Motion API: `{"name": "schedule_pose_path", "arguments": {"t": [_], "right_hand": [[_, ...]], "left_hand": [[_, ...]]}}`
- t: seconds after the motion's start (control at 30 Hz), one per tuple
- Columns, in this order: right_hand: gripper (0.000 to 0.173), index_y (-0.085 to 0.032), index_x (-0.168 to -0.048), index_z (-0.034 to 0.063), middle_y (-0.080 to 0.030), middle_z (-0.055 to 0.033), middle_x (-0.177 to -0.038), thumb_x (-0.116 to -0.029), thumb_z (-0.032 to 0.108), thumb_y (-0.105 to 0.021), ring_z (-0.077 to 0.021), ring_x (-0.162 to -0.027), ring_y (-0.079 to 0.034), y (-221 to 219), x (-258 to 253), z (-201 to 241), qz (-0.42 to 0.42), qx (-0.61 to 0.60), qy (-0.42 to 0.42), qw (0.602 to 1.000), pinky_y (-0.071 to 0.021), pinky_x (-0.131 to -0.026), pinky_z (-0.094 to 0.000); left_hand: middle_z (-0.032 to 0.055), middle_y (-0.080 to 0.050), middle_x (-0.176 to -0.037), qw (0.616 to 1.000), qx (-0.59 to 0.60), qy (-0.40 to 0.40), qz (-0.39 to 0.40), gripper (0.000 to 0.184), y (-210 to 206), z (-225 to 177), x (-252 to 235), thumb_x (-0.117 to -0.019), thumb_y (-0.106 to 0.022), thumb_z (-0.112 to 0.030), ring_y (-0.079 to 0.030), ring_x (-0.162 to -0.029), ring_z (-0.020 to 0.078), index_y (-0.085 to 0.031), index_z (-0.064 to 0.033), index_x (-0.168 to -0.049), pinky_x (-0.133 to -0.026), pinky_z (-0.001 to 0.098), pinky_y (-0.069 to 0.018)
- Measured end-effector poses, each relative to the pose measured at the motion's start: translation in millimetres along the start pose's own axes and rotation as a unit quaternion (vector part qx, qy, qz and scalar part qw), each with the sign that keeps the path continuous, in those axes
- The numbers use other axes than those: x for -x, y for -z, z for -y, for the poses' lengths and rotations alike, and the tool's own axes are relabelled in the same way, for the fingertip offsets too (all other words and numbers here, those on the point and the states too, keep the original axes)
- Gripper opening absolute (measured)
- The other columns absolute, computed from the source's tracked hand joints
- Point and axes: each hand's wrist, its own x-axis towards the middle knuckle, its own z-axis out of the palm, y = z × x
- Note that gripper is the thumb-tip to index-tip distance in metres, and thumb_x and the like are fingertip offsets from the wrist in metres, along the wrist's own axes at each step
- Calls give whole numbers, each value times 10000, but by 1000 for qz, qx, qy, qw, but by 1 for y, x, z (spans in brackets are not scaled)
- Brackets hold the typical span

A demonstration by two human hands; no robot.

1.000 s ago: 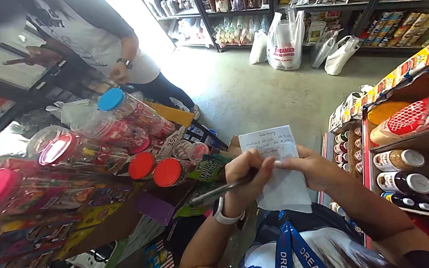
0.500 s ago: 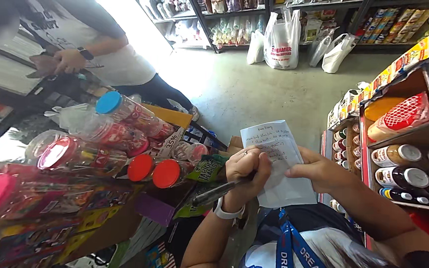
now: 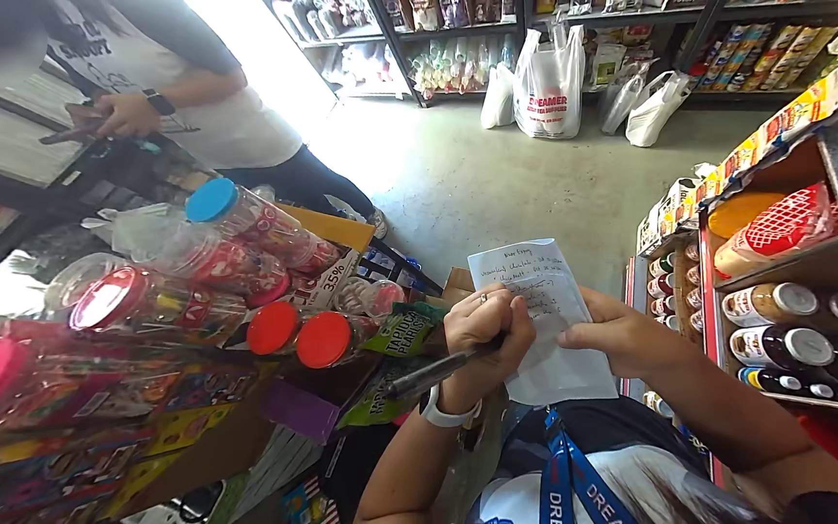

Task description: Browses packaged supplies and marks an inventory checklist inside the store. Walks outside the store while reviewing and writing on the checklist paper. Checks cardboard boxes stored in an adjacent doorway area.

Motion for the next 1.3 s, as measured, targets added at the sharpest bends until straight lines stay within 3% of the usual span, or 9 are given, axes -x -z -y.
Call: {"name": "schedule_pose_path", "arguments": {"t": [0.2,0.33,0.67,1.07,1.23,1.3], "right_hand": [[452,-443,-1299,133,-679,168,-1134,-909,-96,-430,38,-1058,-651,0,-2,-2,-8,17,-6,1000,-552,-953,-205],[471,-423,-1327,112,-665,168,-1144,-905,-97,-426,43,-1067,-641,1,-3,-4,-5,32,-2,999,-546,-960,-203],[491,-417,-1326,110,-666,162,-1127,-880,-97,-425,40,-1048,-647,0,-3,-1,-14,3,-10,1000,-550,-943,-201],[503,-403,-1336,94,-663,152,-1120,-876,-109,-413,39,-1040,-648,3,-6,1,-27,7,-22,999,-551,-939,-198],[528,-385,-1359,87,-661,146,-1148,-872,-115,-412,30,-1062,-647,12,-9,-4,-17,8,-21,1000,-549,-957,-207],[513,-412,-1336,99,-664,157,-1125,-871,-117,-427,38,-1050,-644,11,-10,-5,-22,7,-13,1000,-547,-949,-201]], "left_hand": [[24,-496,-611,1000,-16,-10,16,331,2,2,-1,-985,-550,-38,-513,-614,30,-459,-48,-667,-592,149,-424],[1,-538,-644,1000,14,12,21,304,3,1,-3,-1008,-552,-58,-550,-646,-9,-498,-51,-709,-624,134,-466],[32,-462,-594,999,-32,-31,23,330,-5,2,-8,-949,-561,-4,-493,-599,47,-433,-49,-649,-580,152,-408],[30,-449,-594,999,-27,-27,24,327,-8,11,-9,-955,-569,-18,-473,-584,38,-439,-49,-656,-569,145,-394],[-73,-528,-646,995,72,62,34,271,-6,8,-16,-993,-604,-82,-509,-622,-83,-532,-78,-732,-579,86,-423],[-61,-565,-683,993,89,59,46,241,-7,9,-18,-1003,-635,-106,-528,-657,-76,-563,-64,-776,-611,92,-440]]}}
